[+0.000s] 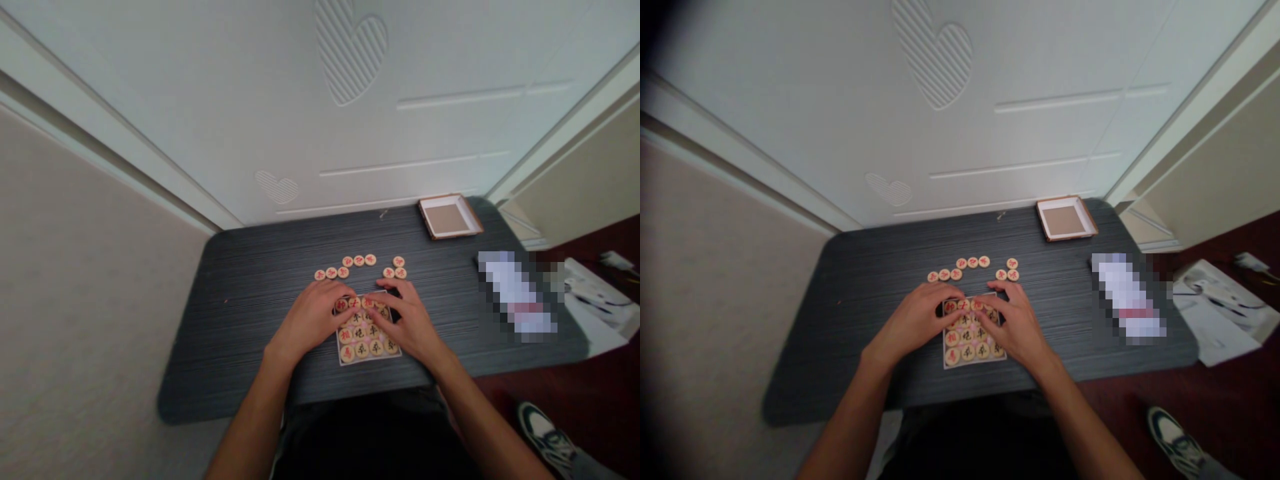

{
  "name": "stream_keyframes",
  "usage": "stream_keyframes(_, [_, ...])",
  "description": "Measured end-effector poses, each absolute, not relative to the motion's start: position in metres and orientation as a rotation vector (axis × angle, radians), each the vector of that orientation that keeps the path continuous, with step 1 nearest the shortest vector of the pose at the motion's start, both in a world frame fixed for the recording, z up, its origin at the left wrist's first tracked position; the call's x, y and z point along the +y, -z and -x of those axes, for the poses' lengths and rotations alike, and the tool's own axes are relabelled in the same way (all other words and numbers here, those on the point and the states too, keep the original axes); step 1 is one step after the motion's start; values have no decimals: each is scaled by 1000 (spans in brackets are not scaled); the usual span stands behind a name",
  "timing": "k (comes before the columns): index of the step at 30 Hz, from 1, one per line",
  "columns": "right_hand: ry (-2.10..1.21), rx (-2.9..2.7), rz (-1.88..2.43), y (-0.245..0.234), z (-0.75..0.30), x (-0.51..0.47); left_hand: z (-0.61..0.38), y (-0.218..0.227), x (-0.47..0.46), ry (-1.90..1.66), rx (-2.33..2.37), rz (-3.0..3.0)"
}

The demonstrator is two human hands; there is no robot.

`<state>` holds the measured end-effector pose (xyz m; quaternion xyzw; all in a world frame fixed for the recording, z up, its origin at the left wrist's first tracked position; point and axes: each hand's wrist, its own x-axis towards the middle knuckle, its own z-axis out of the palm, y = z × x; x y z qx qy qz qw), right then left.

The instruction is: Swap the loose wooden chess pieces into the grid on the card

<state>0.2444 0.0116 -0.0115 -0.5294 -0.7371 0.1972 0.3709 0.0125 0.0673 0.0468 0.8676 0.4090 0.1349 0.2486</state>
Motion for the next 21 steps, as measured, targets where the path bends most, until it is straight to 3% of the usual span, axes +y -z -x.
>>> stream_keyframes(21, [-508, -1837, 1338, 13, -244, 11, -16, -51, 66, -364, 1098, -2347])
